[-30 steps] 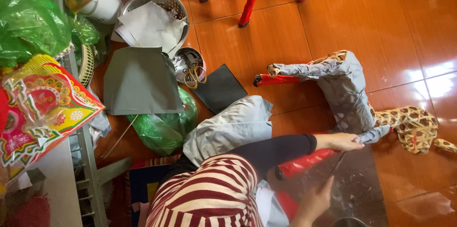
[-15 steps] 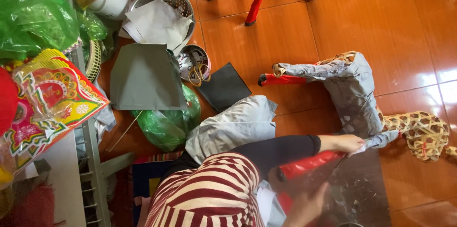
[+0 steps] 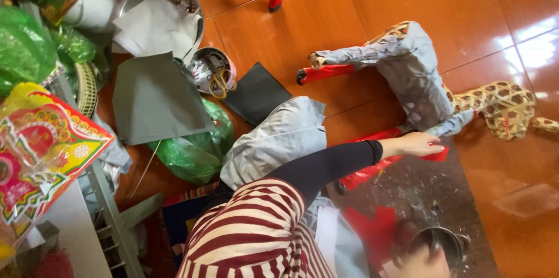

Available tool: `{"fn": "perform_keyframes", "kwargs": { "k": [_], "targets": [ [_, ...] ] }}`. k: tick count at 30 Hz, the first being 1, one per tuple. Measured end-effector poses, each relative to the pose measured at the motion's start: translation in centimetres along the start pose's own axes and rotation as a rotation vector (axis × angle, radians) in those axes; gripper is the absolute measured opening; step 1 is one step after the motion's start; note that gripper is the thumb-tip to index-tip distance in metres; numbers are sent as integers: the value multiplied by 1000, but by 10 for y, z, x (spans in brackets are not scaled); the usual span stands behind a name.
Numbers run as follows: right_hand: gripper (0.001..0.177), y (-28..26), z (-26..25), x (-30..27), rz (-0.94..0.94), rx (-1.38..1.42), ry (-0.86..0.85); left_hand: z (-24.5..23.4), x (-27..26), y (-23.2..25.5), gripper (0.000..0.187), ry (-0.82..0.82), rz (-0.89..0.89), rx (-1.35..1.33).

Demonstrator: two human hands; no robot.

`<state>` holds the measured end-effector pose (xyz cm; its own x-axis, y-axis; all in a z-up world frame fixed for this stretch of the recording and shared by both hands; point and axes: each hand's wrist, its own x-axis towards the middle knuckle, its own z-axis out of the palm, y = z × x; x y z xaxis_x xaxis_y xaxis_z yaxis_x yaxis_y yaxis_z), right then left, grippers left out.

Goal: Decorating a large animal-shaped lantern with colored paper strips and glue.

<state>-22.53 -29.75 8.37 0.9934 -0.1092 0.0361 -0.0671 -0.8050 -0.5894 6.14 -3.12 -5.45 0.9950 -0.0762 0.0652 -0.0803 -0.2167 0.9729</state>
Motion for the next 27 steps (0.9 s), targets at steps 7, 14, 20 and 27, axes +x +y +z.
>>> {"fn": "perform_keyframes", "kwargs": {
  "k": [7,14,20,27],
  "targets": [
    [42,-86,198,113,62,990,-401,-4,-8,15,49,-44,-115,-36],
    [15,-110,228,159,368,1356,159,-14,-10,14,46,-99,-111,-57],
    [21,-44,264,164,249,1485,87,-32,-34,30,29,146,14,-9],
    [49,-124,224,146,550,1710,-41,-39,-49,37,26,245,59,28]
  ]
}}
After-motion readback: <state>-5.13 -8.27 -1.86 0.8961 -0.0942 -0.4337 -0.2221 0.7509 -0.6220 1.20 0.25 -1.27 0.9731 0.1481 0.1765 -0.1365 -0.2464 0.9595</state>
